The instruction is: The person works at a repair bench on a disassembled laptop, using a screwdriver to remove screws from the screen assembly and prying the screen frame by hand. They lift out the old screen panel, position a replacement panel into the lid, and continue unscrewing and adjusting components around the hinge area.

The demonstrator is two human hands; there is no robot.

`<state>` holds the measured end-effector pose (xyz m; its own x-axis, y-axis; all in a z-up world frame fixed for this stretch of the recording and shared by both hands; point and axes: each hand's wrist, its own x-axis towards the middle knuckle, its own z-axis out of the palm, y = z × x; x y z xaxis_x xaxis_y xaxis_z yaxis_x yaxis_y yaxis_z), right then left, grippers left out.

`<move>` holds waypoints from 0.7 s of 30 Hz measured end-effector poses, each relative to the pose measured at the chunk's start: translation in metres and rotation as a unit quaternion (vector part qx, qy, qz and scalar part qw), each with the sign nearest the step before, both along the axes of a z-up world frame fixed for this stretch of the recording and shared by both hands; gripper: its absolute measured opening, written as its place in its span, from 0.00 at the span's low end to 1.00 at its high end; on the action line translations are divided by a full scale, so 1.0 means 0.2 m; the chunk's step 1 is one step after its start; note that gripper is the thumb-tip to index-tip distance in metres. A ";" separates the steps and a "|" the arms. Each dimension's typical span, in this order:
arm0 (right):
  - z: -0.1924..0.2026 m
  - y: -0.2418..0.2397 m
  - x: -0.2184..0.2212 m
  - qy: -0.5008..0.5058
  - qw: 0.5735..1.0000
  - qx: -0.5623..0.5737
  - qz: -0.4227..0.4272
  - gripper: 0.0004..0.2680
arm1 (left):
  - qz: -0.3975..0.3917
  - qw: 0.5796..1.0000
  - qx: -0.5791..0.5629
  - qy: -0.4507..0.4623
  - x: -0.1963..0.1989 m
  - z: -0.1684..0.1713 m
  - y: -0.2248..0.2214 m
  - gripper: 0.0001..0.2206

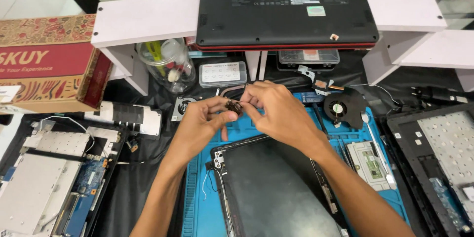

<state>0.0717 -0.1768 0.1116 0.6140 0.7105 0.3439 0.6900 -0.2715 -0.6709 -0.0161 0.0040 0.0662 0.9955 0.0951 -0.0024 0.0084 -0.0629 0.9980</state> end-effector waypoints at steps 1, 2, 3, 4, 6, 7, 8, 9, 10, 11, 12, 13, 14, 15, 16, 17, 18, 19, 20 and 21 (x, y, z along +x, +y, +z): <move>0.02 0.00 0.00 0.015 1.000 -0.003 -0.005 0.04 | 0.009 1.000 0.000 0.003 0.00 0.00 0.00 0.10; 0.01 -0.01 0.01 0.016 1.000 -0.004 -0.009 0.04 | 0.005 1.000 -0.002 0.005 0.00 -0.01 0.00 0.10; 0.00 -0.01 0.02 0.028 1.000 0.005 0.003 0.04 | 0.009 1.000 -0.001 0.002 0.00 -0.02 0.00 0.09; 0.00 -0.01 0.03 0.040 0.999 0.018 0.013 0.05 | 0.013 1.000 0.003 -0.001 0.00 -0.02 0.00 0.09; 0.01 -0.02 0.02 0.050 0.999 0.010 0.013 0.04 | 0.011 1.000 -0.017 0.006 0.00 0.00 0.01 0.09; 0.02 -0.02 0.02 0.059 0.998 0.000 0.018 0.04 | 0.013 0.999 -0.039 0.012 0.01 0.01 0.01 0.09; 0.01 -0.02 0.02 0.065 0.998 0.001 0.014 0.04 | 0.010 0.999 -0.038 0.018 0.00 0.01 0.01 0.09; -0.01 -0.01 0.02 0.078 0.997 0.010 0.021 0.04 | 0.022 0.999 -0.007 0.027 -0.01 0.01 0.01 0.08; -0.01 -0.01 0.02 0.087 0.996 0.018 0.030 0.04 | 0.036 0.999 0.024 0.033 -0.01 0.01 0.02 0.07; -0.02 -0.02 0.02 0.089 0.995 0.018 0.027 0.04 | 0.033 0.999 0.024 0.035 -0.01 0.02 0.01 0.07; -0.02 -0.01 0.02 0.080 0.996 0.026 0.032 0.04 | 0.041 0.998 0.032 0.035 -0.01 0.04 0.01 0.07; -0.02 -0.01 0.02 0.071 0.996 0.034 0.036 0.05 | 0.048 0.997 0.040 0.036 -0.02 0.06 0.00 0.07; -0.01 -0.02 0.02 0.070 0.996 0.034 0.036 0.05 | 0.048 0.997 0.040 0.034 -0.02 0.06 0.00 0.07; -0.01 -0.02 0.02 0.073 0.996 0.039 0.046 0.05 | 0.043 0.999 0.027 0.013 -0.02 0.07 0.00 0.07; -0.01 -0.03 0.03 0.075 0.995 0.043 0.057 0.05 | 0.039 0.999 0.015 -0.010 -0.02 0.08 0.01 0.07; 0.00 -0.03 0.03 0.073 0.995 0.043 0.058 0.05 | 0.041 0.999 0.015 -0.012 -0.02 0.09 0.01 0.07; 0.01 -0.03 0.03 0.083 0.994 0.043 0.058 0.05 | 0.019 1.000 -0.004 -0.019 -0.03 0.10 0.02 0.08; 0.01 -0.03 0.02 0.094 0.993 0.043 0.058 0.05 | -0.002 0.999 -0.023 -0.027 -0.03 0.10 0.03 0.09; 0.03 -0.03 0.02 0.094 0.993 0.041 0.061 0.05 | 0.001 0.999 -0.024 -0.026 -0.03 0.10 0.03 0.09; 0.05 -0.03 0.01 0.124 0.991 0.022 0.040 0.05 | -0.006 0.999 -0.024 -0.027 -0.03 0.11 0.04 0.09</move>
